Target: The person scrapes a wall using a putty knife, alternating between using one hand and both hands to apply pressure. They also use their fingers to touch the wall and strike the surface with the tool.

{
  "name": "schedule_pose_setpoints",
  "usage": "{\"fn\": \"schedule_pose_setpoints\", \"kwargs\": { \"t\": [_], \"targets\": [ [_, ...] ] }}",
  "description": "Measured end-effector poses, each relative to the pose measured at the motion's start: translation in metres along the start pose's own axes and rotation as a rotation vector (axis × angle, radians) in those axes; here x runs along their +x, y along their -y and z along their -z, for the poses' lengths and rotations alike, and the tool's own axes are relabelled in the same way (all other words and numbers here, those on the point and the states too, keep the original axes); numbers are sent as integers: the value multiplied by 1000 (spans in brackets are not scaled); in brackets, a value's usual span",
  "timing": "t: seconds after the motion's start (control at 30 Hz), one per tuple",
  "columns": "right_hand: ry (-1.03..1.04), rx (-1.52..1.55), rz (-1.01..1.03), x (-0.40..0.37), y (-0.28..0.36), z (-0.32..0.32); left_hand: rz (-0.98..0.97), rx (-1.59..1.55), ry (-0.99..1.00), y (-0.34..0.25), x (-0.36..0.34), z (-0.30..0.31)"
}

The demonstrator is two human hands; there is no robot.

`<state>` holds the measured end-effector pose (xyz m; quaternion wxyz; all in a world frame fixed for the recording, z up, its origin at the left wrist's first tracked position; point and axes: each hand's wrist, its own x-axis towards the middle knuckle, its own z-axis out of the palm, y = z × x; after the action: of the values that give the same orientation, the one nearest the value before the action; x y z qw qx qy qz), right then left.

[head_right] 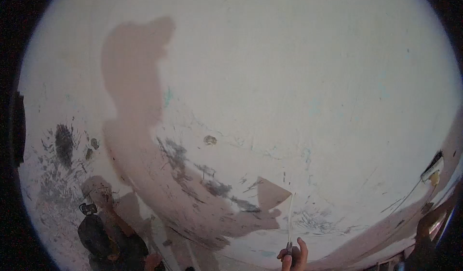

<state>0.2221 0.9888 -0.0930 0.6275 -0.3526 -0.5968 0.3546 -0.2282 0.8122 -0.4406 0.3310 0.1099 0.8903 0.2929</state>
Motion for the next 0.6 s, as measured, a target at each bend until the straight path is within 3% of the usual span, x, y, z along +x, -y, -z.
{"fn": "schedule_pose_setpoints", "kwargs": {
  "t": [0.07, 0.13, 0.2, 0.23, 0.27, 0.33, 0.43, 0.57, 0.6],
  "targets": [
    [4, -121, 61, 2, 1, -2, -115, -239, 634, -12, 20, 7],
    [-2, -134, 41, 3, 0, -7, -401, -93, 652, -109, -52, 21],
    [106, -295, 98, 10, 11, -19, -771, 178, 502, -175, -84, 18],
    [70, -360, 351, 23, 21, -38, -1047, 224, 414, -211, -110, 29],
    [63, -368, 340, 31, 34, -50, -1322, 264, 320, -247, -135, 41],
    [95, -595, 526, 43, 59, -69, -1478, 46, 293, -305, -161, 55],
    [202, -715, 397, 56, 79, -79, -1812, -116, 245, -374, -182, 83],
    [102, -831, 406, 64, 105, -100, -2084, -186, 169, -451, -217, 130],
    [85, -847, 399, 63, 107, -104, -2187, -180, 56, -462, -222, 136]
  ]
}}
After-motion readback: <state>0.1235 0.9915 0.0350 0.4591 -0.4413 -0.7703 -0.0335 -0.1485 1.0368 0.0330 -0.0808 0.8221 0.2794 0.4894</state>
